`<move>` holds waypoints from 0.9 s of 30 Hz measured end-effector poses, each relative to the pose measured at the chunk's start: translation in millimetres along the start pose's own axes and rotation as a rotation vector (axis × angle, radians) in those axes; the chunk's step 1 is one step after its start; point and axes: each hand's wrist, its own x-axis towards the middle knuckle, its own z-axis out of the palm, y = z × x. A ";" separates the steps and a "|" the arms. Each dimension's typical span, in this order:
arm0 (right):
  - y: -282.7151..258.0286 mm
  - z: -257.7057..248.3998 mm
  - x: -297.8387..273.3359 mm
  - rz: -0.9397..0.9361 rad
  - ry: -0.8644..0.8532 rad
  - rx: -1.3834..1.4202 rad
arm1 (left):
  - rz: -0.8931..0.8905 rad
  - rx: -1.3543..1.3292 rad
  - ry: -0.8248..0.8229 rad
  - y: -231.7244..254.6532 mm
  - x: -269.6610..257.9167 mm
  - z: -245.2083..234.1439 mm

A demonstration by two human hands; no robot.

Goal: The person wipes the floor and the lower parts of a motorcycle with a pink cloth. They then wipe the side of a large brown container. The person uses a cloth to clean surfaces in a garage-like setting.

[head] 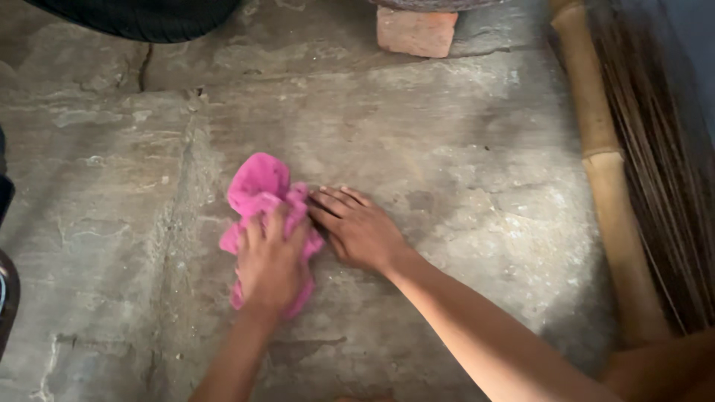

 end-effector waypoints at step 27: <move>3.1 6.9 -3.1 0.013 0.045 0.036 | -0.088 0.124 -0.062 -19.0 39.0 6.3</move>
